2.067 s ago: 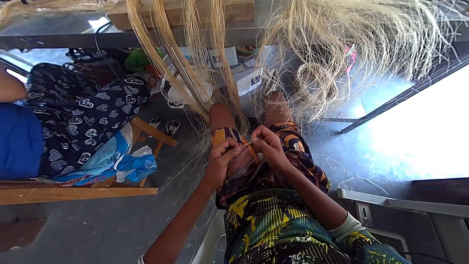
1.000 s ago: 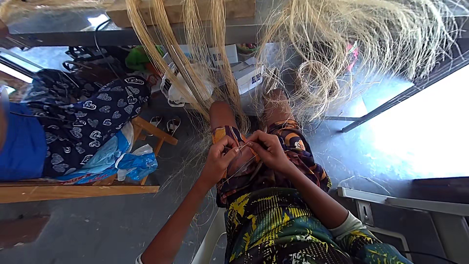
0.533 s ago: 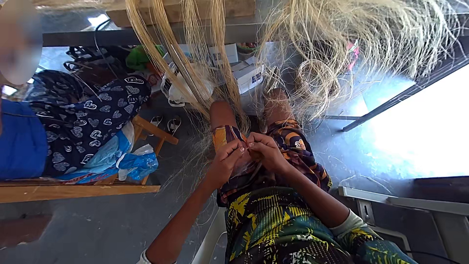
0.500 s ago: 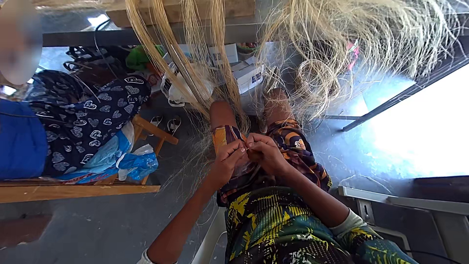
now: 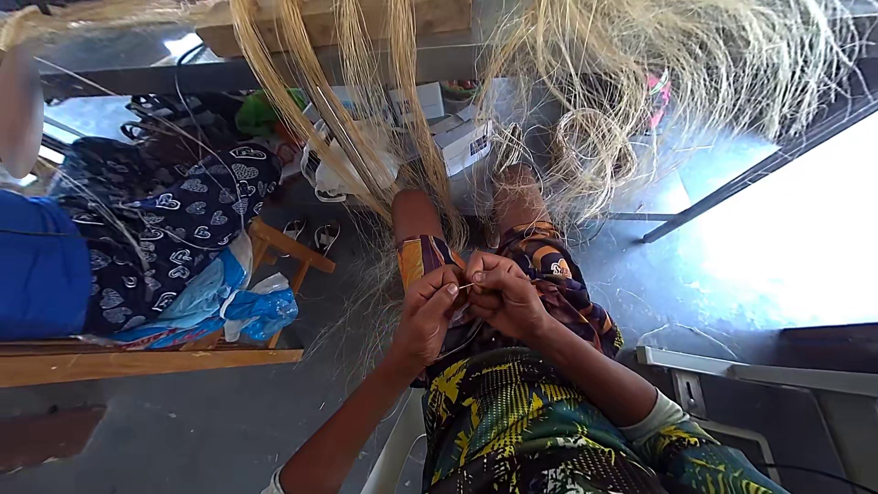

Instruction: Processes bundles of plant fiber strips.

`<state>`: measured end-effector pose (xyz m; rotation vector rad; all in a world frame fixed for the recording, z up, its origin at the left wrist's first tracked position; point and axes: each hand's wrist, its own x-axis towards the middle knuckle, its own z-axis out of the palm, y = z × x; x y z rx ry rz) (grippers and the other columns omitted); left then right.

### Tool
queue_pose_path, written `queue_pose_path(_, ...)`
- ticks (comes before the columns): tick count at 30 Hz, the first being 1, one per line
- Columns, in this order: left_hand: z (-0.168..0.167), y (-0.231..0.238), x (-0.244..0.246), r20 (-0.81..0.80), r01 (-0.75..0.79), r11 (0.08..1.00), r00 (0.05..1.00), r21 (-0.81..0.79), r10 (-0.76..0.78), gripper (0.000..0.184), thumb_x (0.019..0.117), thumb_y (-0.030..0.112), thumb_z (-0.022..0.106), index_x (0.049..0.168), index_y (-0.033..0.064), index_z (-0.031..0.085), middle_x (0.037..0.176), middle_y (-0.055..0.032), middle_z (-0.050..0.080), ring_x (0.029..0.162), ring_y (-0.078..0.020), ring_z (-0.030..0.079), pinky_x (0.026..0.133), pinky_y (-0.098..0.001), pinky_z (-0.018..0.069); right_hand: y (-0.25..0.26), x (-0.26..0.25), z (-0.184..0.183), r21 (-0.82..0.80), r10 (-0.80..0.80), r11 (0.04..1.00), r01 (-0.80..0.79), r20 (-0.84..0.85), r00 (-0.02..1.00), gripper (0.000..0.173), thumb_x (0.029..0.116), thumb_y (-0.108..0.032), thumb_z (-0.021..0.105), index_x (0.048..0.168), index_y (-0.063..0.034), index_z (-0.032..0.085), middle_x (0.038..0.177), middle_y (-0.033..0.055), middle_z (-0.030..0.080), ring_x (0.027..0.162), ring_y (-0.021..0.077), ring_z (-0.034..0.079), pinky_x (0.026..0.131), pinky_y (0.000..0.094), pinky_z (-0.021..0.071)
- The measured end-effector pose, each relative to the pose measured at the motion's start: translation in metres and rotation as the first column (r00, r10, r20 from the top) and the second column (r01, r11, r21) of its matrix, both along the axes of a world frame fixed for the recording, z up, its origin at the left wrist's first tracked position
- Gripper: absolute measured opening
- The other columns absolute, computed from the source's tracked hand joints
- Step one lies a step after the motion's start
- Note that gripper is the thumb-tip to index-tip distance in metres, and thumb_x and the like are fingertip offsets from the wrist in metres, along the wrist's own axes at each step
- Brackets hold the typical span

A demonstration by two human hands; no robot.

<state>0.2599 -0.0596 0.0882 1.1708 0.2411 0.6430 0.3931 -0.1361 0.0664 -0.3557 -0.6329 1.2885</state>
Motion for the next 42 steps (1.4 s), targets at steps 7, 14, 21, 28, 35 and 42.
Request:
queue_pose_path(7,-0.004,0.007,-0.002,-0.006,-0.061,0.984,0.998,0.165,0.063,0.024,0.0990,0.016,0.051,0.078,0.0238,0.058,0.076,0.0143,0.053,0.072,0.0028,0.051,0.069,-0.0171,0.0435,0.010,0.006,-0.013,0.047,-0.066,0.997,0.057,0.222,0.973,0.019,0.1009,-0.015,0.051,0.085,-0.0166,0.062,0.060,-0.0126,0.047,0.050,-0.0041,0.039,0.049,0.0148,0.0325)
queue_pose_path(14,-0.003,0.007,-0.002,0.004,0.004,0.999,1.000,-0.051,-0.003,0.025,0.0966,0.016,0.050,0.074,0.0236,0.058,0.070,0.0124,0.051,0.068,0.0003,0.050,0.068,-0.0188,0.0438,0.008,0.003,-0.012,0.023,-0.023,1.000,0.019,0.162,0.986,0.031,0.0965,-0.031,0.051,0.067,-0.0241,0.052,0.055,-0.0156,0.039,0.046,-0.0048,0.035,0.045,0.0152,0.0278)
queue_pose_path(21,0.000,0.003,0.000,0.062,0.086,0.991,0.995,-0.099,-0.080,0.021,0.0969,0.018,0.055,0.077,0.0216,0.062,0.074,0.0115,0.053,0.071,-0.0007,0.053,0.071,-0.0195,0.0449,0.005,-0.001,-0.011,0.044,-0.063,0.997,0.061,0.028,0.998,0.028,0.0934,-0.023,0.052,0.066,-0.0220,0.057,0.051,-0.0148,0.038,0.043,-0.0043,0.034,0.043,0.0156,0.0261)
queue_pose_path(28,0.001,0.000,-0.001,0.055,0.060,0.987,0.997,-0.146,-0.053,0.022,0.0958,0.015,0.055,0.075,0.0206,0.061,0.072,0.0105,0.052,0.070,-0.0016,0.053,0.071,-0.0204,0.0463,0.005,-0.006,-0.013,0.063,-0.055,0.996,0.055,-0.012,0.998,0.029,0.0936,-0.024,0.054,0.065,-0.0220,0.056,0.051,-0.0148,0.038,0.043,-0.0042,0.034,0.042,0.0161,0.0257)
queue_pose_path(35,-0.005,0.011,-0.002,-0.060,0.100,0.995,0.993,-0.004,-0.100,0.025,0.0964,0.015,0.049,0.074,0.0241,0.058,0.070,0.0138,0.051,0.068,0.0011,0.051,0.067,-0.0185,0.0430,0.009,0.000,-0.018,0.090,-0.197,0.978,0.186,0.131,0.972,0.029,0.0948,-0.019,0.051,0.066,-0.0211,0.057,0.053,-0.0149,0.040,0.046,-0.0044,0.036,0.046,0.0154,0.0288)
queue_pose_path(42,-0.012,0.018,-0.013,-0.177,0.115,0.987,0.980,0.108,-0.094,0.041,0.1055,0.041,0.037,0.092,0.0175,0.068,0.084,0.0091,0.063,0.077,-0.0017,0.059,0.071,-0.0193,0.0501,0.009,0.012,-0.020,0.114,-0.261,0.963,0.245,0.154,0.953,0.031,0.0959,-0.019,0.049,0.066,-0.0203,0.056,0.055,-0.0132,0.041,0.047,-0.0035,0.037,0.046,0.0155,0.0293)
